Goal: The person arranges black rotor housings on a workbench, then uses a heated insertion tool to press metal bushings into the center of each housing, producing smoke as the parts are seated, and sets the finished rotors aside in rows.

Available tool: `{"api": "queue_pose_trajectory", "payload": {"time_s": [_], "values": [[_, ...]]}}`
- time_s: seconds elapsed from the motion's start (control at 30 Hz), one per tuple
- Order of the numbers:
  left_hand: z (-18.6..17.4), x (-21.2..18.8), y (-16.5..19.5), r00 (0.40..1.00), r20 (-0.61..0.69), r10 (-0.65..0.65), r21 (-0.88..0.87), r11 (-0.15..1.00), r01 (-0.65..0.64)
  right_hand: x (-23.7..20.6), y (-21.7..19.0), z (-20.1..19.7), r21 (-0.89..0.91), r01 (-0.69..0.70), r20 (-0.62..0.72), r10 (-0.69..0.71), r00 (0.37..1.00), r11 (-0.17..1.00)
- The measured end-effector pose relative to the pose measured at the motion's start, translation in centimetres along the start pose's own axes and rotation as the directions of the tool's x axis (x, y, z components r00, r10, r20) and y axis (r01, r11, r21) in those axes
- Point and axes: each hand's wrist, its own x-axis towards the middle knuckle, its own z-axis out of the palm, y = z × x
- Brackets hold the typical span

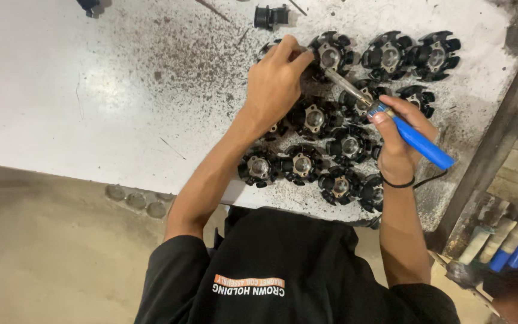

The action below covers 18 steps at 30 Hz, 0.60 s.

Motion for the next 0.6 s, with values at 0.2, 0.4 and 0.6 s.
{"api": "queue_pose_trajectory", "payload": {"time_s": [0.2,0.4,0.6], "values": [[1.7,-0.9,-1.3,0.999,0.05,-0.021,-0.066,0.998,0.025,1.0,0.5,0.7,0.003,-0.01,0.034,0.01,0.999,1.0],[1.7,-1.1,-1.0,0.994,0.104,0.012,-0.061,0.998,-0.005,1.8,-1.5,0.3,-0.213,0.065,0.16,-0.03,0.987,0.975],[2.4,-1.4,-0.3,0.998,0.064,0.014,-0.13,0.992,-0.006,3.9,-4.6,0.0,-0.348,0.179,0.334,-0.057,0.941,0.92]]}}
